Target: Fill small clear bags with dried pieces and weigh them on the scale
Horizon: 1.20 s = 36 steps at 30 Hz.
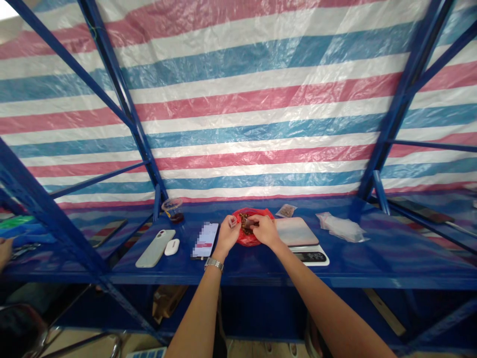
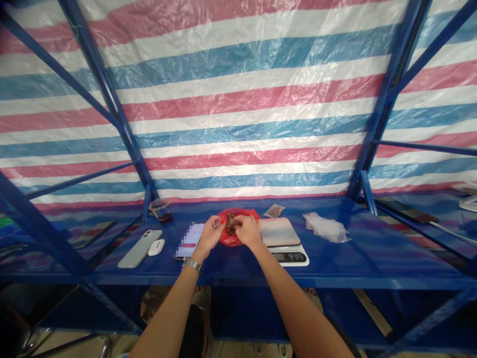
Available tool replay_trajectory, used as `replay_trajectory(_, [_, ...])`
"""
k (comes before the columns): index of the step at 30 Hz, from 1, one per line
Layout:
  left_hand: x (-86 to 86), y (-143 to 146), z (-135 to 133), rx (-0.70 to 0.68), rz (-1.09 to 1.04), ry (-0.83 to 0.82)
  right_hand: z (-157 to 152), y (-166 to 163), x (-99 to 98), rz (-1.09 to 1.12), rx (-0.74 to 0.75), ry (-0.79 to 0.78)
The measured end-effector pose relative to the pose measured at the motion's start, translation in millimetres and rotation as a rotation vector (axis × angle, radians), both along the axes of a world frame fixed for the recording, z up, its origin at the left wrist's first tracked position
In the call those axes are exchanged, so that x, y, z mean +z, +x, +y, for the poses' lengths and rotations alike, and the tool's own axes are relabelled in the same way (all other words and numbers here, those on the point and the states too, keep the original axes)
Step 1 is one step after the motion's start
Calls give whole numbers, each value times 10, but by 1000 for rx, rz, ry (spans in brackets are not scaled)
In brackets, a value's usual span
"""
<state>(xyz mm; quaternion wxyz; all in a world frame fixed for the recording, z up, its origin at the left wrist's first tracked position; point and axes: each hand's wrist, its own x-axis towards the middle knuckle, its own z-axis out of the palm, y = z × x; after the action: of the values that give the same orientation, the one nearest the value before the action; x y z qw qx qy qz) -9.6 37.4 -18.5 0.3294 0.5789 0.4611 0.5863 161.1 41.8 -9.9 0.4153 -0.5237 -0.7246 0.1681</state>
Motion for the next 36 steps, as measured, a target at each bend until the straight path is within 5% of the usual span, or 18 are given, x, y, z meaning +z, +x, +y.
replay_trajectory(12, [117,-35,-97,96,222,150,36,76,175,213,13,-34])
replay_trajectory(22, [174,39,-195,134,335,131,-430,-120,548,-262,22,264])
replay_trajectory(36, [120,23,-140,131,301,136,-437,-140,557,-243,58,276])
